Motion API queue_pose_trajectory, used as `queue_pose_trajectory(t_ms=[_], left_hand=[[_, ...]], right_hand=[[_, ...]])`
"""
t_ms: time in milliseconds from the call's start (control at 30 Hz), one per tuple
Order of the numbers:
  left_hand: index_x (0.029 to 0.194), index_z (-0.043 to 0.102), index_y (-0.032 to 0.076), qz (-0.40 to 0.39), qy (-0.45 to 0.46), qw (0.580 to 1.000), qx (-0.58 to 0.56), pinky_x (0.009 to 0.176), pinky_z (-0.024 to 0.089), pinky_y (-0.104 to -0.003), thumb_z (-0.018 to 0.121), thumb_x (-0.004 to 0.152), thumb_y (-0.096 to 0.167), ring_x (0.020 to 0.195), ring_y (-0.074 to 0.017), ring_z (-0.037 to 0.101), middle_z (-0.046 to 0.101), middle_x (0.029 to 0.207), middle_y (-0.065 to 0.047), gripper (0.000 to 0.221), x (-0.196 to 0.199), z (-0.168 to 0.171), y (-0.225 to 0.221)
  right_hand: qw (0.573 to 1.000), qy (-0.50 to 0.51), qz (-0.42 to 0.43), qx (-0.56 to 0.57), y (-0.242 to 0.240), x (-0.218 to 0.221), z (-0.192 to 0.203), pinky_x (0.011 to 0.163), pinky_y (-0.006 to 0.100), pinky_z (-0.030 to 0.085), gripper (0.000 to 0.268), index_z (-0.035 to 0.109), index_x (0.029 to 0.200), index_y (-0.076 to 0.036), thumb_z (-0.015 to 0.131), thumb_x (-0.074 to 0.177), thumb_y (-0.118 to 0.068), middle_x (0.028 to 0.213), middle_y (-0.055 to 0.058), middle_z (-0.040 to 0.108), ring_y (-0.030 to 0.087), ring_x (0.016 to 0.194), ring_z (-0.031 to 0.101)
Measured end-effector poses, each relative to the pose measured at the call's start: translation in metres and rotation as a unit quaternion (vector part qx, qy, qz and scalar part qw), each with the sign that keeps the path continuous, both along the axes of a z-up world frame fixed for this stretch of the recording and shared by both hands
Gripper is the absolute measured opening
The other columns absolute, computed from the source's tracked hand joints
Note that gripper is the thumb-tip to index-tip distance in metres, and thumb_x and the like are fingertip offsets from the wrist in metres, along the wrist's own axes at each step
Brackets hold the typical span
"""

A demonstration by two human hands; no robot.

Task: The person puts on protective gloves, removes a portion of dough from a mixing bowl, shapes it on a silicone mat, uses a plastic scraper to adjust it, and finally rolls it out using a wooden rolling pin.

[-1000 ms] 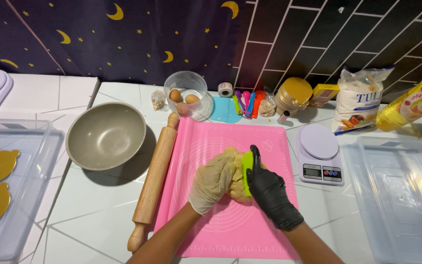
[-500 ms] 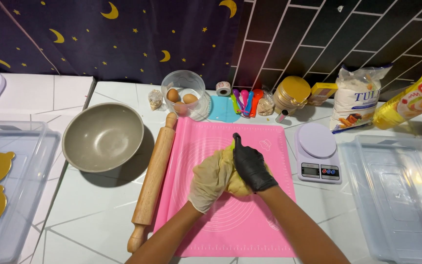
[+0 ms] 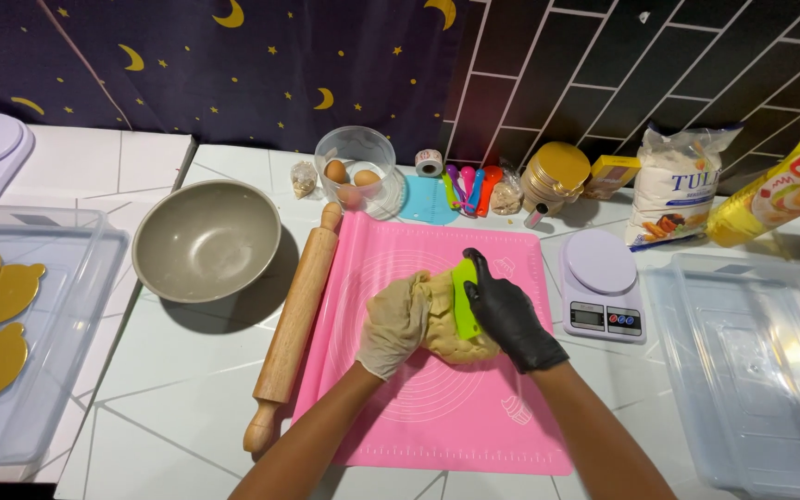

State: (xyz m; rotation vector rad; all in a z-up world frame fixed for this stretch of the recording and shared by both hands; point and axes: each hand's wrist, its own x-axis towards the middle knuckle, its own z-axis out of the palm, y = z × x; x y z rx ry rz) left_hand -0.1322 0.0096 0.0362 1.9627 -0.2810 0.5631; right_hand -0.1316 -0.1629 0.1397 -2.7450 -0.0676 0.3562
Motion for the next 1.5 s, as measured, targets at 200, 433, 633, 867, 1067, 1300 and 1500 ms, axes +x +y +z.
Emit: queue_pose_trajectory(t_ms=[200,433,633,867,1067,1300,1500], left_hand=[[0.118,0.075,0.011,0.0,0.009,1.0,-0.007,0.094,0.059,-0.034,0.057,0.099,0.019,0.104,-0.0268,0.074,0.079,0.106,-0.009,0.028,-0.009,0.013,0.006],[0.123,0.069,0.008,-0.028,-0.022,0.999,-0.004,0.094,0.057,-0.036,0.061,0.099,0.031,0.105,-0.0271,0.073,0.076,0.111,-0.01,0.034,-0.013,0.04,-0.003],[0.126,0.07,0.016,-0.007,0.029,0.999,0.038,0.092,0.06,-0.041,0.068,0.095,0.038,0.103,-0.0303,0.074,0.077,0.108,-0.011,0.039,-0.013,0.026,-0.006],[0.127,0.067,0.022,0.023,0.063,0.994,0.089,0.089,0.06,-0.04,0.058,0.097,0.05,0.099,-0.0282,0.075,0.075,0.103,-0.008,0.042,-0.014,0.02,-0.008],[0.128,0.063,0.026,0.044,0.08,0.986,0.138,0.087,0.06,-0.04,0.051,0.099,0.057,0.095,-0.0281,0.074,0.072,0.098,-0.005,0.044,-0.013,0.01,-0.006],[0.129,0.059,0.03,0.063,0.085,0.977,0.187,0.084,0.06,-0.041,0.043,0.1,0.064,0.092,-0.028,0.074,0.069,0.093,-0.002,0.047,-0.013,0.015,-0.01],[0.125,0.061,0.026,0.062,0.082,0.983,0.151,0.083,0.059,-0.045,0.036,0.104,0.058,0.09,-0.0308,0.073,0.071,0.095,-0.006,0.046,-0.019,0.032,-0.01]], right_hand=[[0.997,-0.021,-0.051,-0.051,-0.013,-0.04,0.009,0.089,0.054,0.059,0.057,0.02,0.161,-0.029,0.036,0.108,-0.037,0.091,0.024,0.075,0.044,0.097,0.074],[0.829,-0.365,0.096,-0.413,-0.012,-0.071,-0.052,0.05,0.035,0.043,0.062,0.038,0.158,-0.004,0.045,0.097,-0.01,0.063,0.0,0.047,0.018,0.053,0.05],[0.739,-0.394,0.126,-0.531,-0.013,-0.068,-0.121,0.077,0.035,0.03,0.065,0.029,0.161,0.005,0.043,0.097,0.008,0.109,0.006,0.027,0.021,0.091,0.033],[0.958,-0.231,0.027,-0.169,0.014,-0.07,-0.11,0.063,0.045,0.062,0.074,0.02,0.166,-0.01,0.045,0.097,-0.014,0.067,0.009,0.066,0.029,0.066,0.075],[0.996,0.022,-0.019,-0.085,-0.006,0.011,-0.165,0.093,0.048,0.059,0.075,0.001,0.167,-0.027,0.033,0.1,-0.017,0.103,0.017,0.076,0.037,0.103,0.075],[0.999,0.02,-0.019,-0.03,-0.004,-0.006,-0.105,0.094,0.052,0.056,0.067,0.008,0.165,-0.033,0.038,0.105,-0.029,0.1,0.024,0.075,0.043,0.106,0.072],[0.959,-0.253,0.099,0.083,-0.011,-0.045,-0.099,0.115,0.043,0.043,0.057,0.034,0.156,0.0,0.047,0.104,-0.018,0.146,0.028,0.054,0.038,0.132,0.057]])
